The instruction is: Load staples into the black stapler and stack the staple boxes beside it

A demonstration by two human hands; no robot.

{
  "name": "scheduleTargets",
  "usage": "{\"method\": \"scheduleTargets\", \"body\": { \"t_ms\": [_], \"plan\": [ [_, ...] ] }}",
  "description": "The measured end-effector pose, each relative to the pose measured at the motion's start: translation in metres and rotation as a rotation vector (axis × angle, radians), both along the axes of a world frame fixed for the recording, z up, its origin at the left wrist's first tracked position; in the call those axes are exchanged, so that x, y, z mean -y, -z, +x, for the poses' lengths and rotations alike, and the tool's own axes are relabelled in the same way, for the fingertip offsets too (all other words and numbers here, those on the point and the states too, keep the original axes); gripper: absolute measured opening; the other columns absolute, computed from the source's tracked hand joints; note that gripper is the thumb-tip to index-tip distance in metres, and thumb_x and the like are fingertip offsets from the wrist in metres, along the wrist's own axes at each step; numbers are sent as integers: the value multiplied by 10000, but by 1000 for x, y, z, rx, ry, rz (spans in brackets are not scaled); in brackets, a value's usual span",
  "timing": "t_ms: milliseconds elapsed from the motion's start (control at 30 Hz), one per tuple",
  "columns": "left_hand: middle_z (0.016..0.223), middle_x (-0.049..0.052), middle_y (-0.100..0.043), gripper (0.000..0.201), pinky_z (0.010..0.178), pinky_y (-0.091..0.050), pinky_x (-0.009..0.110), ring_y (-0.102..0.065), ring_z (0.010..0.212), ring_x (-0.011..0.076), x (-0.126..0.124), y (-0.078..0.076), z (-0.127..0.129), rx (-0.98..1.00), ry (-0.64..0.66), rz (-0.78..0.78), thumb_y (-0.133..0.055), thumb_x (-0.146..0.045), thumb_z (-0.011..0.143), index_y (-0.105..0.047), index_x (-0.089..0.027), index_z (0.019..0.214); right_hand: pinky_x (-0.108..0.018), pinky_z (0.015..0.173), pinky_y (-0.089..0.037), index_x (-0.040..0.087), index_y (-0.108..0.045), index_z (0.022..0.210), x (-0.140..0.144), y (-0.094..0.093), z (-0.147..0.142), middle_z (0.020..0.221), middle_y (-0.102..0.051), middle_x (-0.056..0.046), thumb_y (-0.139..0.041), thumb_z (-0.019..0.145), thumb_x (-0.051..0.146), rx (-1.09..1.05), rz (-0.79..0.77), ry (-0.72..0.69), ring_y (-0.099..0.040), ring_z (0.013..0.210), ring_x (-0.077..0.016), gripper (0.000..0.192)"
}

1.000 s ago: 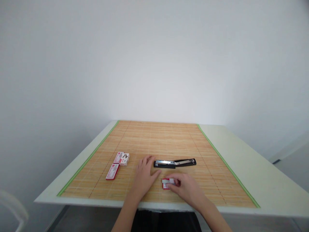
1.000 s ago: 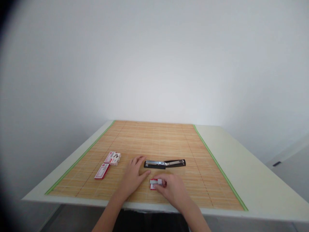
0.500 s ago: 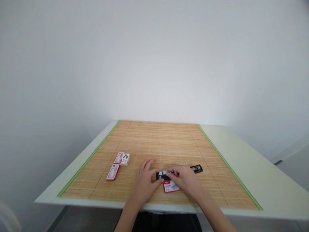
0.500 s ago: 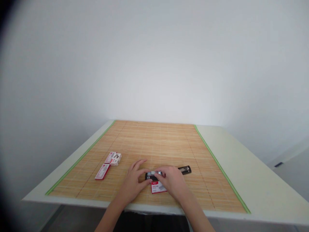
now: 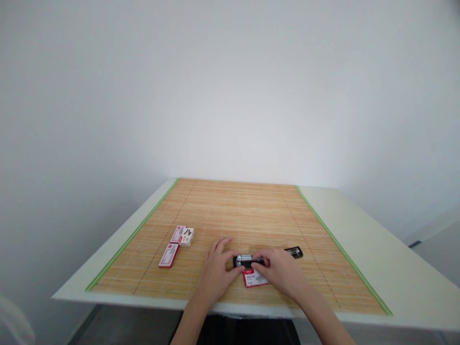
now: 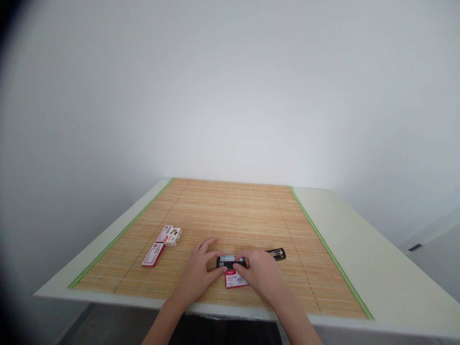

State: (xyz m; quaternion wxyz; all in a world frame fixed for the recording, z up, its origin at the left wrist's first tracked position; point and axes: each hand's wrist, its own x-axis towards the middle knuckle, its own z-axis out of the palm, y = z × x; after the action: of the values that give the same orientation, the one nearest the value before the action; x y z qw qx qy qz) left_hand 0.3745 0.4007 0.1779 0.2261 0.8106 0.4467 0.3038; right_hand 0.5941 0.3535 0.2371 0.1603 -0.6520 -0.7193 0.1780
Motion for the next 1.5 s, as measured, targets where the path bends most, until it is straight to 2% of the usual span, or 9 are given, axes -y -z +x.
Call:
{"method": "scheduleTargets", "body": {
  "t_ms": [167, 300, 433, 567, 667, 900, 1133, 1333, 1500],
  "plan": [
    [1512, 17, -521, 290, 1188, -346, 523, -419, 1419, 300, 0, 1, 0, 0, 1, -5, -814, -338, 815, -760, -350, 1100, -266, 590, -308, 306, -767, 1127, 9, 4, -4, 706, -670, 16, -675, 906, 388, -67, 12, 5, -596, 660, -166, 253],
    [1493, 36, -537, 282, 1184, -338, 534, -423, 1411, 313, 0, 2, 1, 1, -7, -25, -813, -369, 816, -765, -333, 1092, -280, 579, -340, 272, -677, 1313, 19, 12, 44, 617, -569, 43, -595, 955, 526, -134, 136, 201, -547, 576, -167, 447],
    [1477, 37, -550, 280, 1174, -349, 527, -442, 1394, 310, 0, 2, 0, 4, -8, -29, -808, -377, 818, -765, -331, 1091, -306, 581, -380, 215, -681, 1277, 25, 30, 96, 588, -547, 28, -501, 953, 688, -210, 206, 429, -569, 584, -203, 601],
    [1470, 41, -553, 298, 1166, -358, 528, -466, 1374, 314, 0, 1, 0, 4, -14, -37, -811, -370, 809, -763, -336, 1101, -323, 613, -465, 201, -693, 1197, 21, 37, 100, 742, -674, -34, -450, 953, 718, -480, 136, 317, -625, 685, -225, 621],
    [1457, 38, -562, 295, 1160, -363, 525, -479, 1361, 310, 0, 1, 0, -1, -11, -32, -815, -366, 807, -763, -342, 1096, -323, 696, -501, 196, -701, 1089, 14, 20, 79, 882, -718, -69, -527, 938, 683, -540, 204, 225, -652, 800, -227, 538],
    [1433, 39, -575, 318, 1160, -358, 528, -471, 1366, 308, 0, 2, 0, 4, -8, -26, -810, -361, 813, -753, -354, 1126, -277, 611, -358, 241, -694, 895, -7, -35, 16, 770, -706, -9, -615, 955, 531, -50, 170, 1, -606, 676, -170, 307],
    [1418, 42, -584, 308, 1153, -373, 509, -488, 1352, 303, 0, -2, -1, 13, 14, -27, -762, -384, 852, -747, -364, 1159, -295, 720, -410, 236, -725, 994, -28, -20, -33, 938, -760, -61, -740, 864, 420, 190, 57, -166, -692, 892, -258, 226],
    [1426, 55, -582, 316, 1153, -374, 524, -482, 1359, 320, 1, -2, -1, 2, 11, -39, -765, -423, 842, -751, -344, 1148, -310, 898, -450, 258, -751, 1076, -28, -24, -12, 1082, -705, -56, -753, 850, 294, 92, 47, -310, -632, 1047, -245, 229],
    [1474, 49, -546, 341, 1190, -349, 520, -453, 1398, 297, 1, 2, -1, 3, -4, 1, -677, -299, 888, -688, -322, 1228, -320, 903, -459, 251, -749, 1049, -18, -13, 31, 1046, -685, -55, -671, 919, 313, -31, 52, -189, -618, 1024, -234, 163]
  ]
}}
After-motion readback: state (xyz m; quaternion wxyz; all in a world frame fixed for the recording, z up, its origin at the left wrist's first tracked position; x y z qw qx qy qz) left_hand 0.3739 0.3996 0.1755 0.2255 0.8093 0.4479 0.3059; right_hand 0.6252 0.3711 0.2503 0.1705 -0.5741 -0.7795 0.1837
